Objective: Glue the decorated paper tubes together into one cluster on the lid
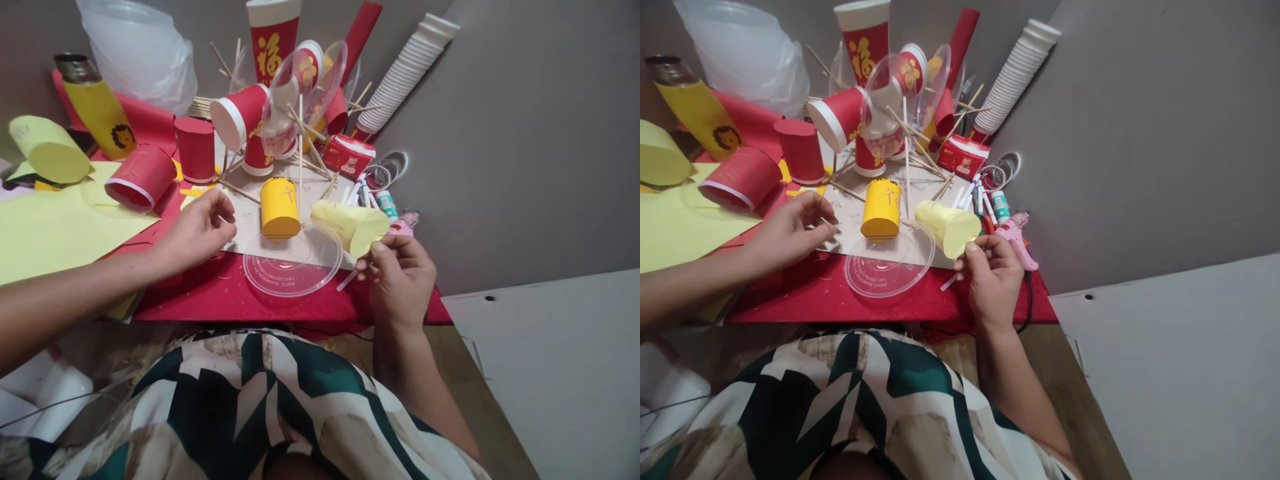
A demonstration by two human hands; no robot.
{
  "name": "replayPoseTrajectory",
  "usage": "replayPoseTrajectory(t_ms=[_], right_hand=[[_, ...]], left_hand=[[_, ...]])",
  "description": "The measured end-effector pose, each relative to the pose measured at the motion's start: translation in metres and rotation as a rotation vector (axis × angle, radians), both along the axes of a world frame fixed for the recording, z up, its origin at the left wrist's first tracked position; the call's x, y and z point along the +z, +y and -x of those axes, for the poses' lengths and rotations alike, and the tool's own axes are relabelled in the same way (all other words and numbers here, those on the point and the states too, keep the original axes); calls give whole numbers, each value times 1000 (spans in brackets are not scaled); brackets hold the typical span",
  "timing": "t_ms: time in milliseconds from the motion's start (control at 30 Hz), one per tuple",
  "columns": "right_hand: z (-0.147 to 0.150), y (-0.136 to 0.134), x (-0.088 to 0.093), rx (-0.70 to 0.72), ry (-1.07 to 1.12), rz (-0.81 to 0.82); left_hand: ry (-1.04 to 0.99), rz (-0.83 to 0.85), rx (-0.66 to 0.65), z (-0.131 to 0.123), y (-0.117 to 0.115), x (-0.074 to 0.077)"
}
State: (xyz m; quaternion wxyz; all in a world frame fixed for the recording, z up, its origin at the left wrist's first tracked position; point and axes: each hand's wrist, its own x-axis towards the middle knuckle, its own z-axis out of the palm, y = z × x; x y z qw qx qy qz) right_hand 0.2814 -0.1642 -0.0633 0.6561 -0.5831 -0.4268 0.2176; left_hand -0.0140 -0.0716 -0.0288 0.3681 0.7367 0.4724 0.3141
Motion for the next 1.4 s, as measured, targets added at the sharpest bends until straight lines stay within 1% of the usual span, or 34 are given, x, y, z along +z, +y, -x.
replayPoseTrajectory(t_ms=[67, 100, 167, 233, 300, 500, 567, 733, 800, 900, 967, 1067, 1167, 1267, 1400], right_hand=[[0, 2, -1, 2, 1, -1], [0, 2, -1, 2, -2, -4], [1, 4, -2, 0, -21, -14], [1, 4, -2, -17, -58, -36], [1, 5, -3, -55, -108, -75], [-13, 6, 2, -239, -299, -204], [-20, 5, 5, -271, -313, -215], [-29, -4, 12, -288, -232, -275], [-25, -8, 14, -278, -228, -310], [-15, -10, 14, -234, -211, -333], [-7, -10, 13, -191, -187, -335], [1, -10, 9, -97, -175, -312], [8, -12, 6, -28, -198, -274], [17, -14, 10, -22, -246, -289], [35, -15, 24, -26, -366, -354]], left_hand=[[99, 66, -52, -4, 1, -3], [166, 70, -85, -6, 2, -3], [330, 37, -137, -13, 1, -1], [504, -3, -163, -19, 0, 2], [603, -25, -173, -25, -1, 5], [617, -25, -180, -28, 1, 6], [624, -24, -178, -26, 3, 5], [665, -70, -156, -21, 8, 5], [691, -84, -163, -20, 9, 6], [719, -68, -189, -20, 8, 7], [722, -53, -183, -21, 7, 9], [669, -45, -152, -21, 8, 11], [474, 25, -151, -21, 9, 11], [209, 205, -130, -22, 9, 11], [-90, 520, -79, -26, 7, 13]])
